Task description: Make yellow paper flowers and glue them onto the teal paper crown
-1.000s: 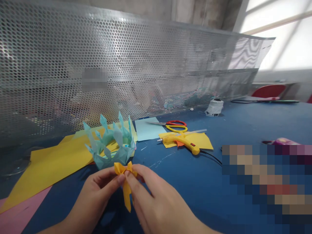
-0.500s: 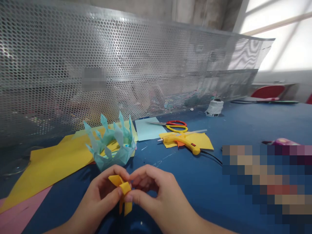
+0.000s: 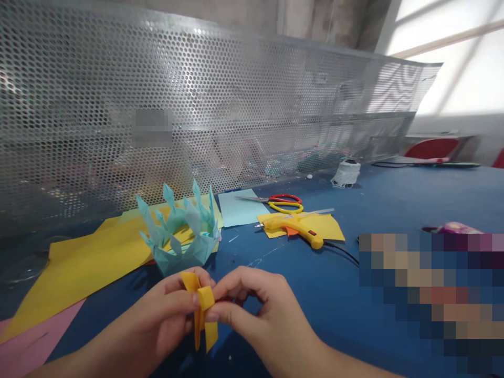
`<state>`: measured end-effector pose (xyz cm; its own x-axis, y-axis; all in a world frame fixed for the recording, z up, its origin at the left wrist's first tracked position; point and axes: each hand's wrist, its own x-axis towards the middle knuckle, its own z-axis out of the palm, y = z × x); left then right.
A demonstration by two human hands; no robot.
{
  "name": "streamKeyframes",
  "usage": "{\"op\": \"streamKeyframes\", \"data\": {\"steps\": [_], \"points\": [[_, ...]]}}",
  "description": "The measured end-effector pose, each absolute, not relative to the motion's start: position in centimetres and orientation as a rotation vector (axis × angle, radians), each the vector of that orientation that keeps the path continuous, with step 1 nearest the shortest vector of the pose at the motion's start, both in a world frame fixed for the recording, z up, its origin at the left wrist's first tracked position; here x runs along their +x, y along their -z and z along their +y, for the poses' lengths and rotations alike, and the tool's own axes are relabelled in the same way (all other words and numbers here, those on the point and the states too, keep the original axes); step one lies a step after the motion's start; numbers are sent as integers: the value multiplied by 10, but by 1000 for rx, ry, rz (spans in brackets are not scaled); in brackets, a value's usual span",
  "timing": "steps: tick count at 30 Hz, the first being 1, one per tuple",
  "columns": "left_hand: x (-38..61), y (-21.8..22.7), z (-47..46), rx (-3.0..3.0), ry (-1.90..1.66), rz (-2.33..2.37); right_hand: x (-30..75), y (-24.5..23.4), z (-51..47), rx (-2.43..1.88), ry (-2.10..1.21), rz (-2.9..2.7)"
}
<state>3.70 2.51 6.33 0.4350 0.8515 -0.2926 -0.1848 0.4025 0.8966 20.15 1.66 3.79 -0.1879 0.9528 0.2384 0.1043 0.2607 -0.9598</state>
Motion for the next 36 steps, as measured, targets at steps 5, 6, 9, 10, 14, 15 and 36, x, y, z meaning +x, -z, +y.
{"op": "streamKeyframes", "data": {"steps": [5, 6, 9, 10, 14, 15, 36], "points": [[39, -59, 21, 859, -766, 888, 202, -37, 16, -989, -1057, -1551], [39, -58, 20, 863, -777, 896, 202, -37, 15, -983, -1062, -1550], [39, -54, 18, 912, -821, 915, 201, -36, 14, -984, -1088, -1525], [39, -52, 19, 940, -836, 922, 201, -36, 14, -985, -1101, -1513], [37, -46, 23, 1096, -870, 932, 200, -35, 16, -992, -1175, -1451], [36, -47, 25, 1142, -872, 937, 200, -34, 17, -994, -1199, -1432], [33, -59, 30, 1407, -737, 978, 201, -32, 16, -1041, -1244, -1335]]}}
